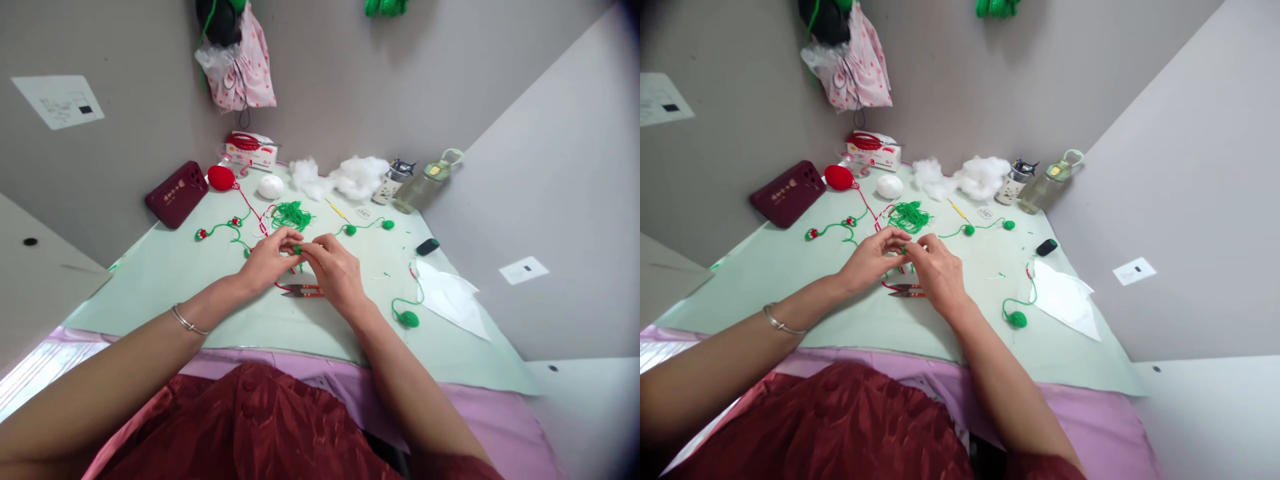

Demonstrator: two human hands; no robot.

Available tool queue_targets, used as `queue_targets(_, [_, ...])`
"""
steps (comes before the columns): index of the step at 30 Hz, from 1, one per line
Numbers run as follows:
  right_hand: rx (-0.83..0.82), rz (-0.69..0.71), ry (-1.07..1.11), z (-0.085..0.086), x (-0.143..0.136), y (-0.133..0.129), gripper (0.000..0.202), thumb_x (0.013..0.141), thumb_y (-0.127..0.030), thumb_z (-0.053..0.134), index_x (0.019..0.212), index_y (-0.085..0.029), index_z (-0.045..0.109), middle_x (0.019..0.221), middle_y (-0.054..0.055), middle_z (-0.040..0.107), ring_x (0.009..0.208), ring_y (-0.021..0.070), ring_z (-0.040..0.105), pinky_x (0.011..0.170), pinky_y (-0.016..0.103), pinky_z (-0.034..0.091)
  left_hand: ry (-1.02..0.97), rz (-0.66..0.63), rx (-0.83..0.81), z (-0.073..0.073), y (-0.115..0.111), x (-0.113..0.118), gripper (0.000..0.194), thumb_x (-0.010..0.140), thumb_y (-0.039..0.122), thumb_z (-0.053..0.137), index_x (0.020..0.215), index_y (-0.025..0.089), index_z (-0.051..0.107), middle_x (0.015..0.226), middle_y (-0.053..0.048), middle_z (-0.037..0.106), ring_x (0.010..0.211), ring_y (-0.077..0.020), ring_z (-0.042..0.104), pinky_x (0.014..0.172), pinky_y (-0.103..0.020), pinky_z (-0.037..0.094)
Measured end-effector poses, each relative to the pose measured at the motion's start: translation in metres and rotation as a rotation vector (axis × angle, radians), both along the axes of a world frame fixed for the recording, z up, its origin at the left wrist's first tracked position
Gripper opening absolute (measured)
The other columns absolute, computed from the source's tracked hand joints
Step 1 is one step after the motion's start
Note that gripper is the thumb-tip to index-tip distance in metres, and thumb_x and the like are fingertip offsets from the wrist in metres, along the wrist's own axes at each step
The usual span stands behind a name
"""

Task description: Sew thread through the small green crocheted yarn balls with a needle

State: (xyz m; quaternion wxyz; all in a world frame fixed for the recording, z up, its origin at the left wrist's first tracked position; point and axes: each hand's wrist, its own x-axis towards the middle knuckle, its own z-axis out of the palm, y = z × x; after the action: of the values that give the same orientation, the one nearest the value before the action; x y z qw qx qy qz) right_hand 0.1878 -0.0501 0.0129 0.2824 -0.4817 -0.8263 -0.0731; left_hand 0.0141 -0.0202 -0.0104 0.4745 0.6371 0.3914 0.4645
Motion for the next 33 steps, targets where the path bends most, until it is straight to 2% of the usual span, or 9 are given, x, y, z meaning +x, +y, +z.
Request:
queue_targets(4, [0.098, 0.023, -0.046, 0.003, -0.002, 0.0, 0.017, 0.098, -0.019, 0.056, 0.095, -0.024, 0.072, 0.101, 0.007, 0.066, 0.086, 0.0174, 0.056, 0.063, 0.027, 0.04, 0.06, -0.035, 0.045, -0.002, 0.0, -0.001, 0.029, 0.077, 0.028, 0.073, 0.101, 0.021, 0.059, 0.105, -0.004, 0.07, 0.102, -0.0215, 0.066, 0.09, -0.036, 0.051])
queue_targets(8, [0.175, 0.082, 0.071, 0.006, -0.005, -0.002, 0.021, 0.097, -0.017, 0.055, 0.086, -0.022, 0.072, 0.107, 0.009, 0.066, 0.082, 0.0169, 0.053, 0.071, 0.031, 0.045, 0.047, -0.05, 0.044, 0.0, -0.001, -0.002, 0.031, 0.077, 0.031, 0.073, 0.102, 0.02, 0.058, 0.106, -0.005, 0.07, 0.101, -0.0217, 0.066, 0.088, -0.036, 0.051])
queue_targets(11, [0.125, 0.151, 0.191, 0.007, -0.009, -0.004, 0.018, 0.097, -0.02, 0.055, 0.089, -0.022, 0.071, 0.108, 0.009, 0.067, 0.085, 0.0169, 0.057, 0.077, 0.032, 0.048, 0.091, -0.072, 0.034, 0.003, -0.003, -0.002, 0.029, 0.076, 0.025, 0.071, 0.101, 0.021, 0.057, 0.101, -0.003, 0.07, 0.097, -0.0208, 0.067, 0.087, -0.035, 0.051])
queue_targets(15, [-0.337, 0.217, 0.669, 0.009, -0.009, -0.001, 0.018, 0.1, -0.038, 0.052, 0.093, -0.022, 0.058, 0.082, 0.003, 0.068, 0.067, 0.0133, 0.059, 0.064, 0.028, 0.048, 0.053, -0.106, 0.012, 0.005, -0.005, 0.0, 0.026, 0.078, 0.028, 0.071, 0.099, 0.02, 0.057, 0.1, -0.004, 0.07, 0.099, -0.0214, 0.067, 0.091, -0.037, 0.05])
queue_targets(17, [-0.605, 0.239, 0.875, 0.012, -0.005, 0.002, 0.024, 0.098, -0.045, 0.054, 0.091, -0.023, 0.052, 0.064, -0.003, 0.06, 0.051, 0.01, 0.05, 0.052, 0.024, 0.041, 0.044, -0.118, -0.004, 0.005, -0.005, 0.0, 0.028, 0.078, 0.031, 0.073, 0.098, 0.019, 0.058, 0.101, -0.006, 0.07, 0.098, -0.0215, 0.067, 0.091, -0.038, 0.051])
queue_targets(19, [-0.711, 0.266, 1.004, 0.017, -0.001, 0.005, 0.026, 0.095, -0.045, 0.06, 0.089, -0.022, 0.051, 0.054, -0.008, 0.049, 0.044, 0.0076, 0.04, 0.046, 0.022, 0.032, 0.05, -0.128, -0.025, 0.006, -0.005, 0.001, 0.03, 0.076, 0.031, 0.075, 0.097, 0.018, 0.059, 0.1, -0.005, 0.069, 0.093, -0.02, 0.067, 0.087, -0.036, 0.052])
queue_targets(23, [-0.68, 0.33, 1.195, 0.026, 0.006, 0.004, 0.023, 0.093, -0.041, 0.065, 0.089, -0.021, 0.053, 0.054, -0.01, 0.038, 0.046, 0.0058, 0.029, 0.047, 0.022, 0.023, -0.013, -0.172, -0.074, 0.009, -0.007, -0.001, 0.032, 0.076, 0.032, 0.078, 0.099, 0.019, 0.06, 0.095, -0.002, 0.067, 0.075, -0.014, 0.063, 0.072, -0.031, 0.052])
queue_targets(28, [-0.595, 0.27, 1.106, 0.028, 0.01, 0.001, 0.02, 0.091, -0.038, 0.068, 0.095, -0.021, 0.057, 0.067, -0.005, 0.056, 0.057, 0.0082, 0.047, 0.054, 0.023, 0.037, -0.096, -0.17, -0.105, 0.01, -0.005, -0.004, 0.031, 0.076, 0.031, 0.078, 0.1, 0.018, 0.062, 0.088, -0.001, 0.065, 0.078, -0.0162, 0.064, 0.068, -0.03, 0.053])
queue_targets(33, [-0.352, 0.168, 0.942, 0.019, 0.015, 0.007, 0.01, 0.088, -0.031, 0.07, 0.088, -0.02, 0.068, 0.082, -0.001, 0.062, 0.061, 0.0087, 0.057, 0.058, 0.026, 0.045, -0.118, -0.14, -0.115, 0.01, -0.002, -0.005, 0.033, 0.072, 0.03, 0.08, 0.099, 0.018, 0.064, 0.09, -0.001, 0.064, 0.078, -0.0156, 0.062, 0.067, -0.03, 0.054])
